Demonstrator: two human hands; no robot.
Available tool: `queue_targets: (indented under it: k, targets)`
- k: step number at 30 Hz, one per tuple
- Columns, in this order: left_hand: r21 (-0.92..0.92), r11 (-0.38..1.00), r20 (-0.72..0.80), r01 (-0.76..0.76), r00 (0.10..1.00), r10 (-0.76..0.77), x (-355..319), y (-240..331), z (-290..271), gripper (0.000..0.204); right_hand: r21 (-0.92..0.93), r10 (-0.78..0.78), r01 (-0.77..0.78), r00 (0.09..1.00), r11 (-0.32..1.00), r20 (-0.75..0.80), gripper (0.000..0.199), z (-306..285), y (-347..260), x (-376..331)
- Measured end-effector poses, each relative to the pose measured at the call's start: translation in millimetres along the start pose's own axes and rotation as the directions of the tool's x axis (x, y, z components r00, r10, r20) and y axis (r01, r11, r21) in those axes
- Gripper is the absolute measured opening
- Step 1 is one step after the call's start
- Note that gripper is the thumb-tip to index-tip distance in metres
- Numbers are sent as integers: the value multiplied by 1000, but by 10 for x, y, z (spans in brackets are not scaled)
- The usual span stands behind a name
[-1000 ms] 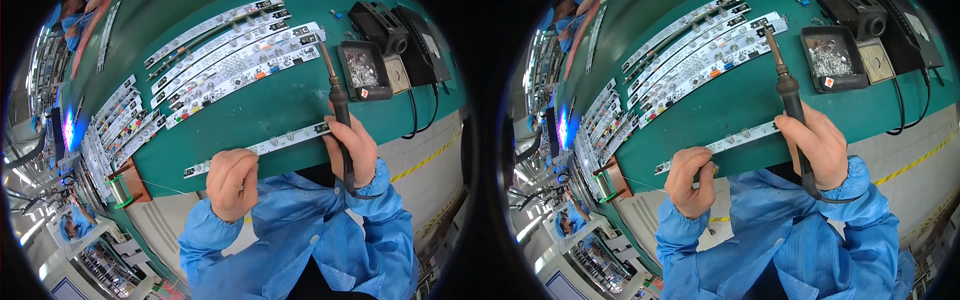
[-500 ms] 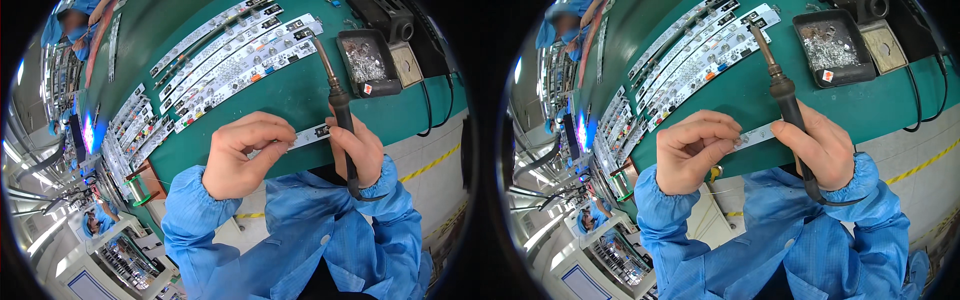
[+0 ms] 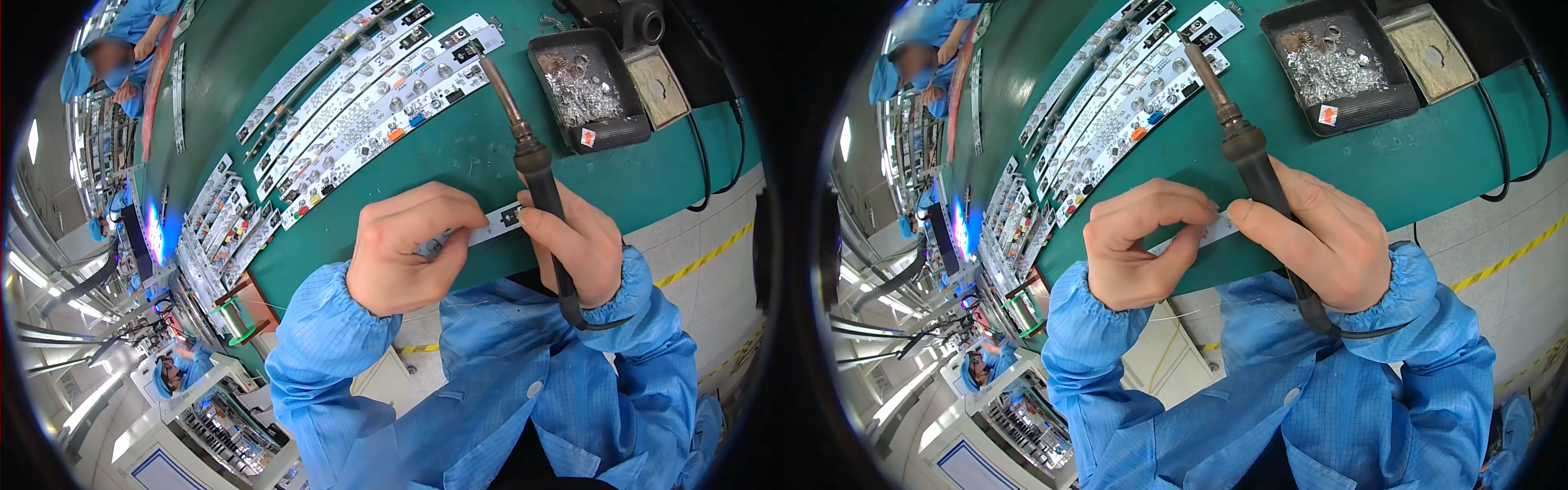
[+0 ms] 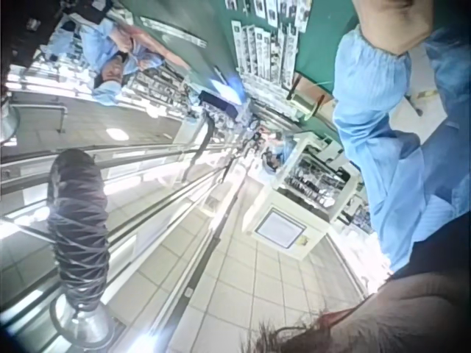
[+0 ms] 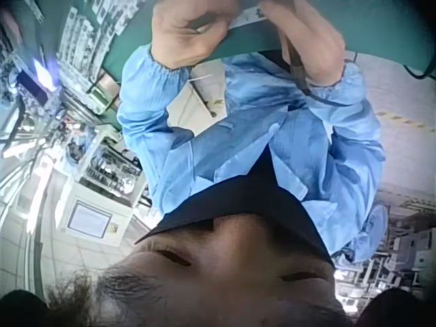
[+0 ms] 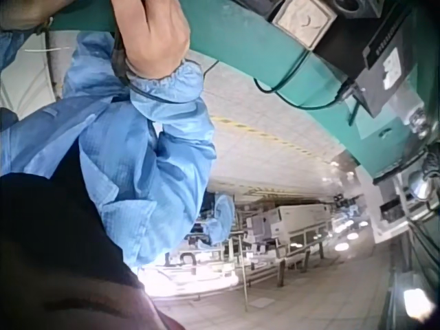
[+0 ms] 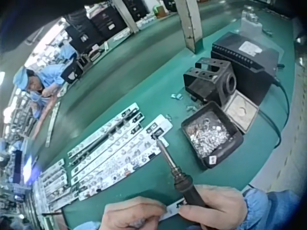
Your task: Manually soldering components or wires onto flexible LED strip circuit boards at an assembly station.
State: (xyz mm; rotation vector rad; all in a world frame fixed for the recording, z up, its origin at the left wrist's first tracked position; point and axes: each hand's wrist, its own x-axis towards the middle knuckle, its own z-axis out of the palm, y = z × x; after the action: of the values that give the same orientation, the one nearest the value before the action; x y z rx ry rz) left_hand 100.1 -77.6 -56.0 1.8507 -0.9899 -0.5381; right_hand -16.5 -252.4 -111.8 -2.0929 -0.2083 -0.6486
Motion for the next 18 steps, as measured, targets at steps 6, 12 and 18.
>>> queue_targets:
  k: [6, 12, 18]
  targets:
    - [72, 990, 15, -121, 993, 120, -34, -39, 80, 26, -6, -14, 14, 1000, 1000, 5, 33, -9, 17, 4]
    - [92, 980, -13, -176, 984, 177, -33, -34, 139, 27, -11, 10, -10, 1000, 1000, -6, 33, -17, 3, 4]
    - [89, 983, -71, -159, 984, 165, -32, -42, 164, 29, -1, 24, -24, 1000, 1000, -3, 32, -1, -4, -6]
